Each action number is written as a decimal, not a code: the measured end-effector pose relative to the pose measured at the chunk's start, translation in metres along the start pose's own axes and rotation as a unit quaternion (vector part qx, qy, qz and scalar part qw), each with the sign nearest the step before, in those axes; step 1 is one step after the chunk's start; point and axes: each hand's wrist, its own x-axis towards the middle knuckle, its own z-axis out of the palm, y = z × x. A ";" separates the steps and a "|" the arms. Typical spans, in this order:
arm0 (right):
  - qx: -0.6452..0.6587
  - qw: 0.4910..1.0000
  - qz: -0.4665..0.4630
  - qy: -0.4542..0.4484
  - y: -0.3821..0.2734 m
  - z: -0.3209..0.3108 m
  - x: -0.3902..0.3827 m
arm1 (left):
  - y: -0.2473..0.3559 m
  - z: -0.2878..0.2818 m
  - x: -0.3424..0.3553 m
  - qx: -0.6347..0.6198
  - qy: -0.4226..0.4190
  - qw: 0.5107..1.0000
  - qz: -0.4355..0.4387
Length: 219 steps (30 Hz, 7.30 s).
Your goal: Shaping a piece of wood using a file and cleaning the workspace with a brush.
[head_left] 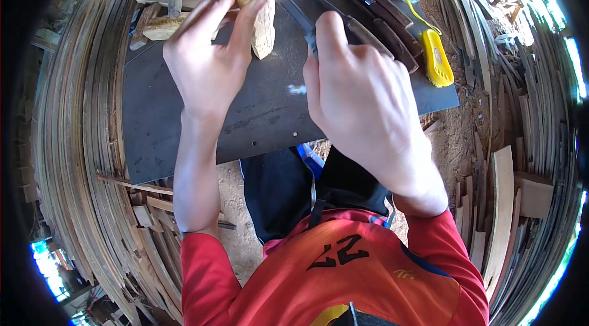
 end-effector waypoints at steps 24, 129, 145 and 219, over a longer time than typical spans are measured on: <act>-0.041 0.998 0.008 -0.053 0.012 -0.034 -0.033 | 0.032 0.002 -0.016 0.060 -0.039 0.994 0.088; 0.014 0.999 -0.001 -0.044 0.025 -0.027 -0.043 | 0.008 -0.003 0.007 0.054 0.005 0.998 0.004; 0.175 0.980 -0.029 0.094 0.053 0.033 -0.025 | 0.017 -0.018 -0.004 -0.013 -0.016 0.994 -0.106; 0.130 0.987 -0.077 0.052 0.018 0.096 0.038 | -0.054 -0.004 0.029 -0.095 -0.029 0.991 -0.093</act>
